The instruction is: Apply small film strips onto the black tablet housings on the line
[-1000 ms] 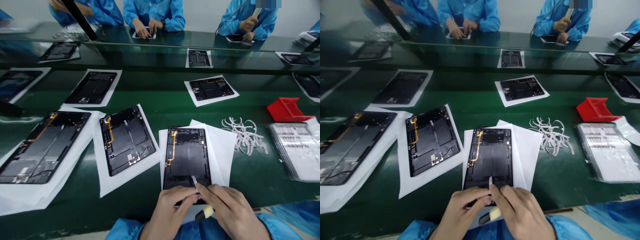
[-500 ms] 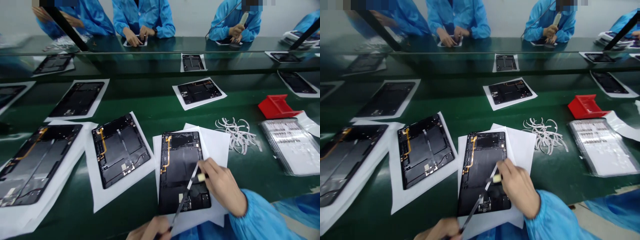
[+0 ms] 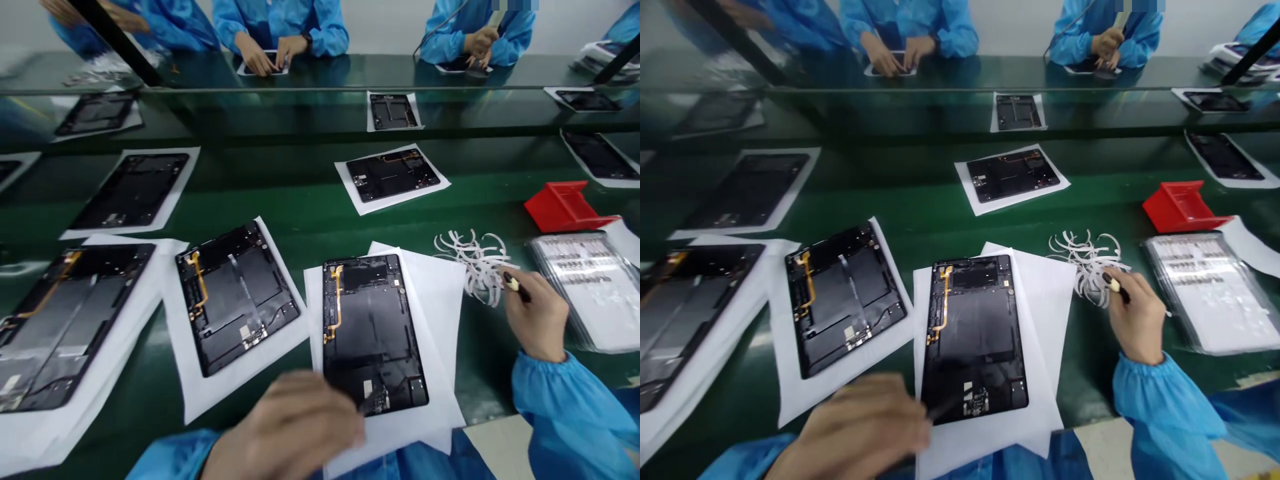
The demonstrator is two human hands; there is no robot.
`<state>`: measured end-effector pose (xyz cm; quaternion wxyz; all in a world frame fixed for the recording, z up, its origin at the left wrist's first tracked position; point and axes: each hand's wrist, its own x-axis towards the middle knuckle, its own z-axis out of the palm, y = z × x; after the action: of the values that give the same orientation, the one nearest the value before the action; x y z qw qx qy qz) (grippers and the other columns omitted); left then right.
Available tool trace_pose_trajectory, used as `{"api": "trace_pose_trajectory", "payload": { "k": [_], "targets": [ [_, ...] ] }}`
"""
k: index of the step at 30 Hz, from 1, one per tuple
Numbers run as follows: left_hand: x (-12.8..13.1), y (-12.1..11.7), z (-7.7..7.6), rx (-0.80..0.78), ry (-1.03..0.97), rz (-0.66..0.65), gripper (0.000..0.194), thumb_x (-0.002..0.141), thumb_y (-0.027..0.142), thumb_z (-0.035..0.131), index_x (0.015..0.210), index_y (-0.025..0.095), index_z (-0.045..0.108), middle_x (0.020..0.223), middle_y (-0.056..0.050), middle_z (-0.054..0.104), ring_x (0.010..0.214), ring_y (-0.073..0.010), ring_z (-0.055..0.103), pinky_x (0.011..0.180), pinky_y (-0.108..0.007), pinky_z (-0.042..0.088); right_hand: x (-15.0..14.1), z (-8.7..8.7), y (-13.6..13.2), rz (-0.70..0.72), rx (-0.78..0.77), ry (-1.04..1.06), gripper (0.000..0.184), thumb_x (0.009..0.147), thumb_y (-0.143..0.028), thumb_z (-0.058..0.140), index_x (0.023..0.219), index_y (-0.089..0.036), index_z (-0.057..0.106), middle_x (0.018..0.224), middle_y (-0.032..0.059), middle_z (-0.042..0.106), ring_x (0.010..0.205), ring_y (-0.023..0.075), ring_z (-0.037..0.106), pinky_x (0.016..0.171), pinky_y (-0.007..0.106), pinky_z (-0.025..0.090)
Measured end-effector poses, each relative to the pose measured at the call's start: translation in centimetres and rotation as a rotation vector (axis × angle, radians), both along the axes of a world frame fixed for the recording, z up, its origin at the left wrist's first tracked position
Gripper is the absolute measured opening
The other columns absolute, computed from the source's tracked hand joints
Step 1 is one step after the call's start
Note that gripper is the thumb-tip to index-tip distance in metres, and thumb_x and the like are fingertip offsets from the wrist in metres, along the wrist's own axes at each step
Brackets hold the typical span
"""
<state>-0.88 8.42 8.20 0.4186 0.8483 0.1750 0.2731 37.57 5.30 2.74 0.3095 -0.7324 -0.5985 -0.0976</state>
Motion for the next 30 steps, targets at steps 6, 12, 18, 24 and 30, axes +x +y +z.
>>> {"api": "trace_pose_trajectory", "payload": {
  "k": [6, 12, 18, 24, 30],
  "targets": [
    [4.0, 8.1, -2.1, -0.044, -0.029, 0.171, 0.003, 0.083, 0.019, 0.073, 0.085, 0.02, 0.072, 0.084, -0.001, 0.057, 0.075, -0.0129, 0.058, 0.065, -0.025, 0.048, 0.8, -0.2, -1.0, -0.273, -0.13, -0.239, 0.041, 0.089, -0.025, 0.056, 0.126, -0.01, 0.065, 0.1, 0.0183, 0.07, 0.078, 0.0304, 0.068, 0.061, 0.037, 0.049],
    [6.1, 10.8, -5.2, -0.12, 0.141, 0.169, 0.007, 0.08, 0.025, 0.076, 0.078, 0.02, 0.071, 0.089, -0.002, 0.059, 0.087, -0.0169, 0.057, 0.081, -0.032, 0.045, -9.3, -0.3, -2.3, 0.442, -0.257, 0.111, 0.035, 0.094, -0.013, 0.045, 0.125, -0.021, 0.061, 0.127, 0.0081, 0.065, 0.108, 0.0219, 0.066, 0.087, 0.033, 0.057],
    [6.4, 10.9, -6.5, -0.103, 0.215, 0.215, 0.009, 0.083, 0.028, 0.073, 0.079, 0.02, 0.07, 0.095, -0.002, 0.061, 0.089, -0.018, 0.056, 0.083, -0.034, 0.042, -12.2, -2.5, -3.4, 0.691, -0.394, 0.063, 0.043, 0.097, -0.01, 0.041, 0.138, -0.018, 0.049, 0.137, 0.0074, 0.057, 0.087, 0.0185, 0.071, 0.067, 0.032, 0.06],
    [6.5, 10.8, -6.9, -0.047, 0.26, 0.222, 0.012, 0.084, 0.031, 0.072, 0.079, 0.021, 0.069, 0.097, -0.001, 0.061, 0.091, -0.0181, 0.055, 0.085, -0.034, 0.039, -11.5, -3.1, -3.5, 0.695, -0.379, 0.066, 0.043, 0.097, -0.01, 0.043, 0.139, -0.016, 0.048, 0.139, 0.0079, 0.056, 0.091, 0.0189, 0.071, 0.066, 0.032, 0.058],
    [6.7, 10.7, -7.0, -0.015, 0.3, 0.233, 0.014, 0.084, 0.031, 0.072, 0.078, 0.02, 0.067, 0.097, -0.001, 0.061, 0.091, -0.0185, 0.055, 0.085, -0.035, 0.038, -11.6, -3.0, -3.5, 0.695, -0.368, 0.066, 0.046, 0.096, -0.011, 0.043, 0.141, -0.017, 0.047, 0.138, 0.008, 0.056, 0.093, 0.0189, 0.071, 0.069, 0.031, 0.059]
  ]
}}
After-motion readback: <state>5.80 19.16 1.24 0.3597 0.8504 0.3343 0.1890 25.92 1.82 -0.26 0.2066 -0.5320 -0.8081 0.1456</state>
